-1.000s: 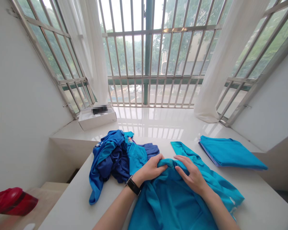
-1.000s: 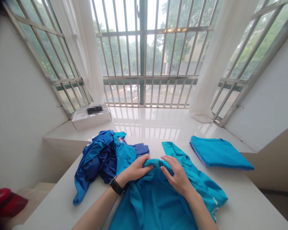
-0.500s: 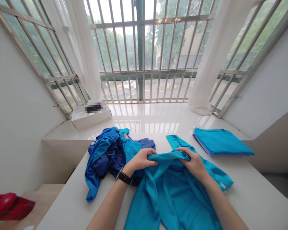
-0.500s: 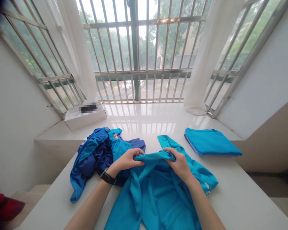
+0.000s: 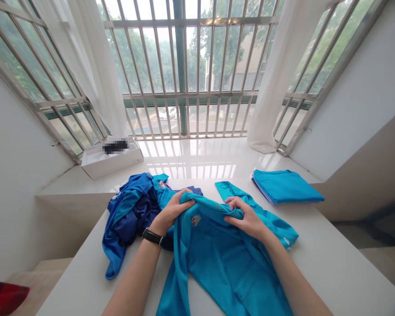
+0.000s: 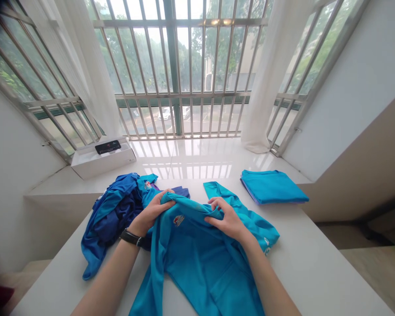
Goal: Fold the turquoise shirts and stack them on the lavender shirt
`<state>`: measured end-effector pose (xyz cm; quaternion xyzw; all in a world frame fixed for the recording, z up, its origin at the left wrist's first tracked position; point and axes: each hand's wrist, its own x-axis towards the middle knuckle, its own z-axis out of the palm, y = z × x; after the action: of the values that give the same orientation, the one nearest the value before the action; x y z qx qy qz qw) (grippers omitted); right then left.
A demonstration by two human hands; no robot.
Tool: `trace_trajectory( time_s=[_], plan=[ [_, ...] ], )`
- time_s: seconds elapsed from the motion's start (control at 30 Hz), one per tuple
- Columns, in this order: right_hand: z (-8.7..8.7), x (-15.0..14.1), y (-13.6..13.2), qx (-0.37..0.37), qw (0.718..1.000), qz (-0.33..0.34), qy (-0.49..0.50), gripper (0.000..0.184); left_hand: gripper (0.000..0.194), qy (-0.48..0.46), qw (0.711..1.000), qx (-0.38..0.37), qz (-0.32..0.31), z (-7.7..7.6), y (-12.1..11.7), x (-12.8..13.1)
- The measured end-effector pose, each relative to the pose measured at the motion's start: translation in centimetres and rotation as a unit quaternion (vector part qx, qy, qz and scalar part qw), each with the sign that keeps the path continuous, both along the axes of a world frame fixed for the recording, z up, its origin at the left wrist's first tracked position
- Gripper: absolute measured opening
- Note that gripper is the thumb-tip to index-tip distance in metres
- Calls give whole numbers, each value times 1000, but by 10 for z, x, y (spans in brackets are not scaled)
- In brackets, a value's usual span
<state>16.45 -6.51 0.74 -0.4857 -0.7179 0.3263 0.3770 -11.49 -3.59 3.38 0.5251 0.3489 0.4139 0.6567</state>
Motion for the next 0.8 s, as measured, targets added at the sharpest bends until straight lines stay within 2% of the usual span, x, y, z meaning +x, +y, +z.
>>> trace_trajectory(
  time_s=[0.13, 0.27, 0.33, 0.43, 0.5, 0.57, 0.67, 0.8],
  plan=[
    [2, -7, -6, -35, 994, 99, -28, 35, 40, -42, 999, -13, 20, 4, -5, -7],
    [6, -17, -11, -19, 988, 139, -60, 42, 41, -29, 999, -11, -44, 17, -20, -18],
    [10, -23, -13, -16, 984, 168, -60, 41, 38, 6, 994, 7, -109, 31, -31, -25],
    [21, -34, -16, -42, 972, 229, -32, 46, 30, 70, 977, 57, -191, 61, -49, -34],
    [33, -41, -18, -73, 963, 257, -21, 52, 28, 98, 968, 89, -213, 81, -61, -39],
    [49, -48, -22, -84, 954, 287, -36, 44, 28, 122, 960, 115, -223, 99, -71, -45],
    [74, -65, -32, -52, 928, 358, -84, 24, 26, 169, 946, 142, -237, 117, -82, -54],
    [91, -99, -55, 49, 888, 436, -134, 20, 30, 211, 918, 163, -294, 134, -96, -63]
  ],
)
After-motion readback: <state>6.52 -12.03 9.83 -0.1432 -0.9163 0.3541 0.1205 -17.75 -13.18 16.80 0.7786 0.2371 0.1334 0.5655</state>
